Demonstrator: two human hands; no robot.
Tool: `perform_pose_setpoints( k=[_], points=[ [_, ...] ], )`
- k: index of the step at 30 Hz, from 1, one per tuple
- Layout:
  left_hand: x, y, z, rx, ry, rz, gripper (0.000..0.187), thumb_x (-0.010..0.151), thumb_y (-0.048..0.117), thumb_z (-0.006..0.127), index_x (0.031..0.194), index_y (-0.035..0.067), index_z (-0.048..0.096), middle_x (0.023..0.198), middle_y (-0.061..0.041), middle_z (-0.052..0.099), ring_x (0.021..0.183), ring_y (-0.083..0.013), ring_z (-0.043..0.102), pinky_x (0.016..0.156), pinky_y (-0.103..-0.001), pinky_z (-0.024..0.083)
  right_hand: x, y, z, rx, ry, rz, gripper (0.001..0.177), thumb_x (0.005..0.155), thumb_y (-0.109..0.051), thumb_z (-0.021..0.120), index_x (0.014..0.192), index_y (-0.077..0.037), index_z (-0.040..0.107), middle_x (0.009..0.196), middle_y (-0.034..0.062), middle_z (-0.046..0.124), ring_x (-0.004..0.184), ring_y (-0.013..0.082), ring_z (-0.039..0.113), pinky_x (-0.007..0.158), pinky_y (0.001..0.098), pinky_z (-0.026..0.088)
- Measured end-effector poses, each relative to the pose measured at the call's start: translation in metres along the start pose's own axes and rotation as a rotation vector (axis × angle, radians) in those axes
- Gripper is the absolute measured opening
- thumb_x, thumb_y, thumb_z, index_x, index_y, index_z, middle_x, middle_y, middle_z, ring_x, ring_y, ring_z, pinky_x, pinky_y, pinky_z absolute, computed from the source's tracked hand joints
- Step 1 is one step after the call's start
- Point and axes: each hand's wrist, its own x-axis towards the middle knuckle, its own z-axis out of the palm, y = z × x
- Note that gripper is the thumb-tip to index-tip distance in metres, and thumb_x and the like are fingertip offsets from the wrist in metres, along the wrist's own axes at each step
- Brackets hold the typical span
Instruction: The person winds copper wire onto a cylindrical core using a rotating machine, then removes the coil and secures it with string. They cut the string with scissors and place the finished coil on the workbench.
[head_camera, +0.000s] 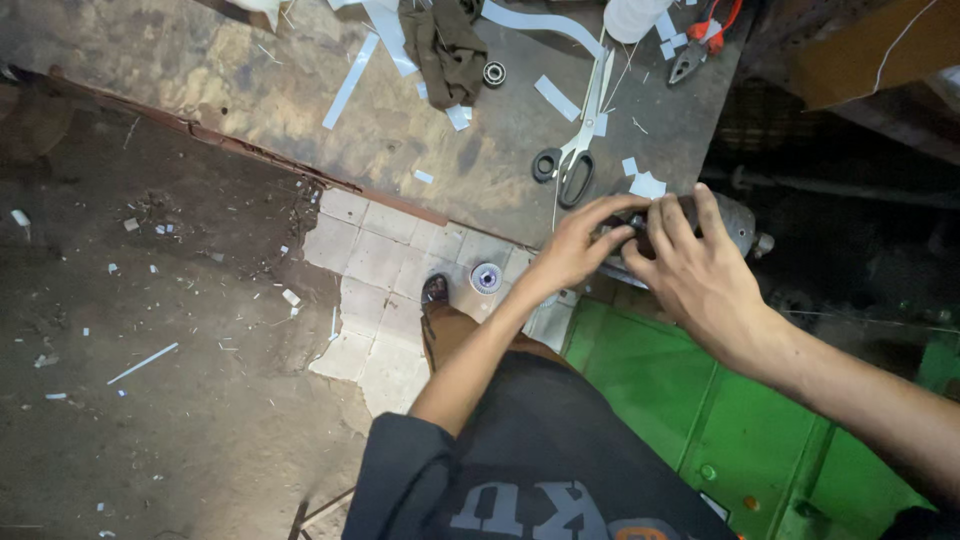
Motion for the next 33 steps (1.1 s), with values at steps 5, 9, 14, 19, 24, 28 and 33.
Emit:
perform_pose_setpoints(
  k=[5,9,14,19,24,28,33],
  points=[
    [0.013,0.009,-0.001,0.276,-0.02,-0.105,0.021,0.105,0.018,0.058,0.119,0.003,0.058,0.112,-0.019,0.064,0.103,-0.0408,0.064,0.085,-0.045,0.051,0.001,0.0,-0.001,0.006,-0.016,-0.01,0.073,0.071,-0.051,0.073,0.133,-0.017,0.056,0.145,0.0212,0.055,0.136,0.035,0.045,0.113,0.0604,0.028],
    [0.015,-0.009,-0.001,0.375,0.109,-0.33,0.02,0.115,0.022,0.05,0.111,0.004,0.059,0.103,-0.023,0.067,0.103,-0.0445,0.064,0.085,-0.048,0.049,0.001,0.0,0.002,-0.025,0.043,0.026,0.058,0.078,-0.045,0.07,0.128,-0.019,0.056,0.138,0.02,0.057,0.136,0.0336,0.047,0.114,0.0594,0.028],
    [0.004,-0.032,-0.035,0.349,0.239,-0.279,0.021,0.106,0.02,0.051,0.119,0.004,0.057,0.106,-0.022,0.068,0.1,-0.0427,0.065,0.084,-0.047,0.05,0.001,0.0,0.004,0.016,0.02,0.018,0.067,0.074,-0.047,0.066,0.134,-0.02,0.056,0.142,0.02,0.056,0.136,0.0336,0.046,0.114,0.06,0.028],
    [0.02,-0.064,-0.09,0.762,0.291,-0.266,0.021,0.102,0.021,0.062,0.115,0.005,0.059,0.112,-0.016,0.067,0.104,-0.0373,0.063,0.086,-0.046,0.051,-0.001,0.0,0.003,0.024,0.054,0.03,0.055,0.08,-0.042,0.065,0.13,-0.018,0.057,0.138,0.0197,0.057,0.137,0.0335,0.046,0.113,0.0606,0.029],
    [0.048,-0.081,-0.099,1.252,0.011,-0.074,0.025,0.093,0.013,0.068,0.117,0.009,0.064,0.124,-0.01,0.065,0.108,-0.0303,0.061,0.088,-0.044,0.051,0.001,0.005,-0.003,0.011,0.033,0.021,0.054,0.083,-0.038,0.064,0.132,-0.018,0.055,0.139,0.0188,0.056,0.137,0.0325,0.046,0.113,0.0612,0.029],
    [0.024,-0.057,-0.059,0.875,0.138,-0.107,0.039,0.094,0.022,0.066,0.129,0.004,0.062,0.126,-0.014,0.064,0.113,-0.0325,0.061,0.094,-0.042,0.05,0.0,0.008,-0.006,-0.037,-0.051,-0.039,0.066,0.082,-0.04,0.064,0.143,-0.02,0.047,0.146,0.0188,0.053,0.14,0.0346,0.044,0.113,0.0604,0.028],
    [0.004,-0.059,0.01,-0.241,-0.188,-0.384,0.051,0.112,0.043,0.042,0.145,0.007,0.055,0.145,-0.011,0.06,0.139,-0.0229,0.054,0.118,-0.036,0.041,0.0,0.014,-0.01,-0.118,-0.074,-0.095,0.073,0.083,-0.055,0.057,0.142,-0.015,0.042,0.144,0.0192,0.053,0.139,0.0358,0.046,0.114,0.0571,0.027]
  ],
)
